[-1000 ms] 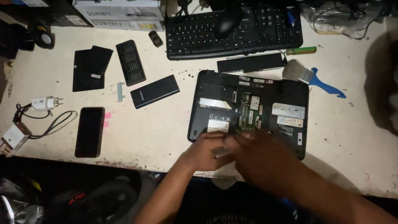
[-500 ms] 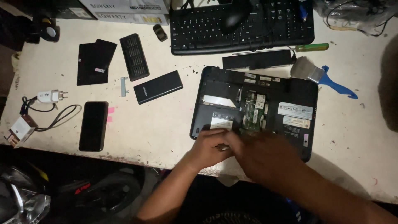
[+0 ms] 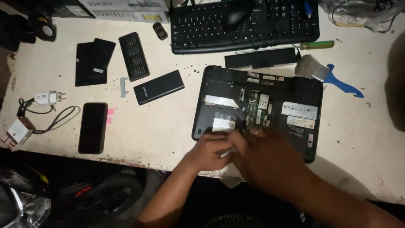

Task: The person uses a screwdriver to remove screws from the back of a disassembled laptop. They then use their hands to detach and remove a hard drive from the laptop chassis, placing it on the table.

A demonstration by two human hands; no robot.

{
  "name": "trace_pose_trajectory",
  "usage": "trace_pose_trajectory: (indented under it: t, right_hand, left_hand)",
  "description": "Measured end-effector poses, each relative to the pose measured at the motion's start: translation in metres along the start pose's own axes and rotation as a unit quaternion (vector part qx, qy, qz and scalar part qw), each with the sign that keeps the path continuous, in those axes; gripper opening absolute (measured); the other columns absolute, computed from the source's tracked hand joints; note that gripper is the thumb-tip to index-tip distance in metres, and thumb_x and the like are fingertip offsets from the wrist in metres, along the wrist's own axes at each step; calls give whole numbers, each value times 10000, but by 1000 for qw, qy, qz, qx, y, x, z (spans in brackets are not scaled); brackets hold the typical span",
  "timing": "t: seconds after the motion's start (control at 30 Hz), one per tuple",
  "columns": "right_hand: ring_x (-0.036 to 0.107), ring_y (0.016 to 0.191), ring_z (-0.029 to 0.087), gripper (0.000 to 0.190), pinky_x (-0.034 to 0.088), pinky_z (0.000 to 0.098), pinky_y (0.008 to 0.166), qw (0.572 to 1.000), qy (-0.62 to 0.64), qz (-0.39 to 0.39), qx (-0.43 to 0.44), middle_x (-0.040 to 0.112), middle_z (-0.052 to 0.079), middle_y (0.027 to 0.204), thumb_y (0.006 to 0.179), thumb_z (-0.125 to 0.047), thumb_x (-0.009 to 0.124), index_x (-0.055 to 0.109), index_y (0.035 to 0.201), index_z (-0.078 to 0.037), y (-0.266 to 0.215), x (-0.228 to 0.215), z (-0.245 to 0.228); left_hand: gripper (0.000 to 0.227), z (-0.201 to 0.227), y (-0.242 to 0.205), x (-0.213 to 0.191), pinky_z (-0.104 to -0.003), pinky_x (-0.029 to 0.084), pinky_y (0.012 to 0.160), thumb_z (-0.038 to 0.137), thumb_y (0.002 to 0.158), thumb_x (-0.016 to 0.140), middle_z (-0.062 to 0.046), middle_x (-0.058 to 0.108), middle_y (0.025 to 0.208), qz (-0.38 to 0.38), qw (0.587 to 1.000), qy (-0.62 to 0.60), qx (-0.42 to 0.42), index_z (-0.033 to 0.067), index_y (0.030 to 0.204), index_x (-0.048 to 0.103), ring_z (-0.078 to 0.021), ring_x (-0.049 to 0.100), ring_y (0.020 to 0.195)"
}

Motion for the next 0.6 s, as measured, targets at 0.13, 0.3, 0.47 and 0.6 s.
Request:
trace_pose_trajectory:
  t: [0.13,0.3,0.47,0.6]
  right_hand:
    - [691,475,296,290,541,444,440,997,-66,16,-26,724,97,670,1015,-383,625,500,1132,-148,0,1,1]
    - [742,752,342,344,599,501,528,995,-25,-87,49,726,95,999,919,-270,648,534,1234,-191,1,1,5]
    - [708,616,331,383,567,508,453,997,-71,-34,7,714,73,788,920,-343,662,481,1226,-203,-1,10,7]
    - [736,534,362,372,597,524,457,998,-27,-52,28,761,109,817,942,-377,648,528,1246,-198,-2,-3,6]
  left_hand:
    - [161,0,7,-3,-343,467,632,157,909,806,-41,540,701,27,999,22,-34,38,884,700,-196,536,656]
    - [142,1,6,1,-397,605,779,-2,907,682,-111,726,985,-18,1000,0,-12,41,1041,707,-287,721,873]
    - [250,0,9,-1,-355,522,707,117,824,839,-69,641,905,28,996,75,-43,59,973,647,-231,631,812]
    - [567,3,9,-8,-451,463,1006,350,811,866,-141,665,1150,-12,988,148,-42,-39,1160,646,-323,625,1073]
Point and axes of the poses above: each hand's wrist, its own y-axis towards the middle knuckle, its own x-axis out of the palm, z = x × y, the point moved 9 cm from there along y, towards the middle knuckle
